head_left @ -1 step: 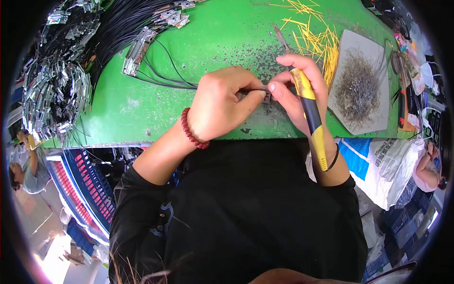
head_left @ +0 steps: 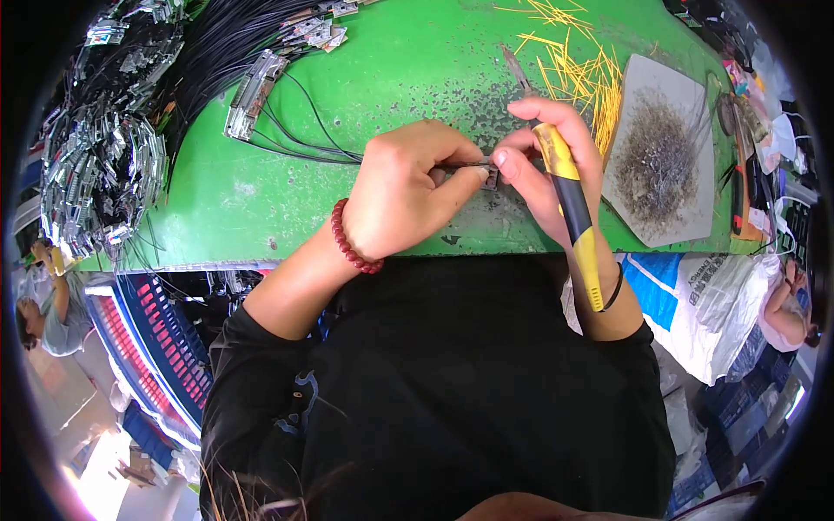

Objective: The person solders wires onto a circuit board using a soldering iron, then picks up a plastic toy car body and solders the wires from the board onto the internal components of the car.

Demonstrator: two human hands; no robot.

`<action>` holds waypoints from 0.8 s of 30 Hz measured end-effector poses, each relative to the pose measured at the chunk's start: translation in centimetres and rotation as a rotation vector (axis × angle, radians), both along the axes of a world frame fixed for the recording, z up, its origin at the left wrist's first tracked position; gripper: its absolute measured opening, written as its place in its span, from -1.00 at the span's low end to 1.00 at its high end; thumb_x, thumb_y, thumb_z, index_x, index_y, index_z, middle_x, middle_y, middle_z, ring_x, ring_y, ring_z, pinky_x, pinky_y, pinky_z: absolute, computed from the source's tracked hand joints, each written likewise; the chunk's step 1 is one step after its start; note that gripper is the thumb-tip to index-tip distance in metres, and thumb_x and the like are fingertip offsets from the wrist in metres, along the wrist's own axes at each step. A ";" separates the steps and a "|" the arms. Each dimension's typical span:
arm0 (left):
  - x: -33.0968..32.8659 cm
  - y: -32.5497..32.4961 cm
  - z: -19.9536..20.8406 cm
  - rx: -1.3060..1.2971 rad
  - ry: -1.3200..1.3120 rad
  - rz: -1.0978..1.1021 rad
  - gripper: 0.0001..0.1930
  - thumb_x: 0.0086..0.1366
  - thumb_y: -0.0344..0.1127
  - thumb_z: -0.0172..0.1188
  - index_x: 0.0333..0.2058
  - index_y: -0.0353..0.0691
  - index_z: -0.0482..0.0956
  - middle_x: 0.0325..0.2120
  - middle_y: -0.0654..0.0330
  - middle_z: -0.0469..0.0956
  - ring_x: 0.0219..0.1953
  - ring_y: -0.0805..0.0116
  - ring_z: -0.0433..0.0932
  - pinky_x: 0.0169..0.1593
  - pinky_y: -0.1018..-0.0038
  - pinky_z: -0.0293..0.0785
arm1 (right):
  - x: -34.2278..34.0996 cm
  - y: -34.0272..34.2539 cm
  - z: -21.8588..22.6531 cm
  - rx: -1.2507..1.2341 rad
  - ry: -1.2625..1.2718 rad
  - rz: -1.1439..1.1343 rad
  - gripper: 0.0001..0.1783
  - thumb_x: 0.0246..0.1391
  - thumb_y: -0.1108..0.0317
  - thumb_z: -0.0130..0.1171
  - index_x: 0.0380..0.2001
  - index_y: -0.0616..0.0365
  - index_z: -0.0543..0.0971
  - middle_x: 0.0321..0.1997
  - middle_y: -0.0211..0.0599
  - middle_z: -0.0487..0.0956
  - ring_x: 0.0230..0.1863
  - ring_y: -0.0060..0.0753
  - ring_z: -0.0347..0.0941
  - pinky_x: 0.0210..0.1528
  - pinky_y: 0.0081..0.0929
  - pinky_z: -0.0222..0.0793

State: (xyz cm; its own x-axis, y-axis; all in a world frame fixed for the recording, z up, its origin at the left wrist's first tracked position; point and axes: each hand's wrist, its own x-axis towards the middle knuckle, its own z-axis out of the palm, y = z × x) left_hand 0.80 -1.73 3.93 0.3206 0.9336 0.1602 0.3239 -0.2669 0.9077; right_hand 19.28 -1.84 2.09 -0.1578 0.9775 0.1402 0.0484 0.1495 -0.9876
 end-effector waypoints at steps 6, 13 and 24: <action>-0.4 -0.4 -0.7 0.079 0.070 0.037 -0.95 0.08 -0.47 0.27 -0.47 -0.26 0.57 -0.55 0.13 0.52 -0.53 0.20 0.51 -0.44 0.41 0.45 | 1.2 -0.2 -0.6 0.034 -0.046 0.022 -0.61 0.02 0.58 0.25 -0.05 0.14 0.48 -0.43 -0.39 0.57 -0.40 -0.64 0.49 -0.30 -0.67 0.43; -1.0 -0.4 -0.6 0.129 0.012 0.044 -0.93 0.09 -0.49 0.25 -0.45 -0.23 0.53 -0.53 0.17 0.50 -0.50 0.23 0.51 -0.43 0.42 0.44 | 2.6 1.7 -0.4 0.489 -0.520 0.429 -0.52 -0.23 0.53 0.31 -0.14 -0.05 0.52 -0.50 -0.36 0.46 -0.38 -0.19 0.42 -0.41 -0.32 0.32; 1.2 -0.2 -2.7 0.211 0.161 -0.021 -0.91 0.03 -0.48 0.24 -0.47 -0.24 0.50 -0.48 0.11 0.52 -0.35 0.08 0.52 -0.29 0.26 0.48 | 0.6 0.1 -1.4 0.660 -0.820 -0.016 -0.50 -0.27 0.38 0.34 -0.12 -0.04 0.55 -0.62 -0.45 0.33 -0.50 -0.35 0.32 -0.47 -0.36 0.17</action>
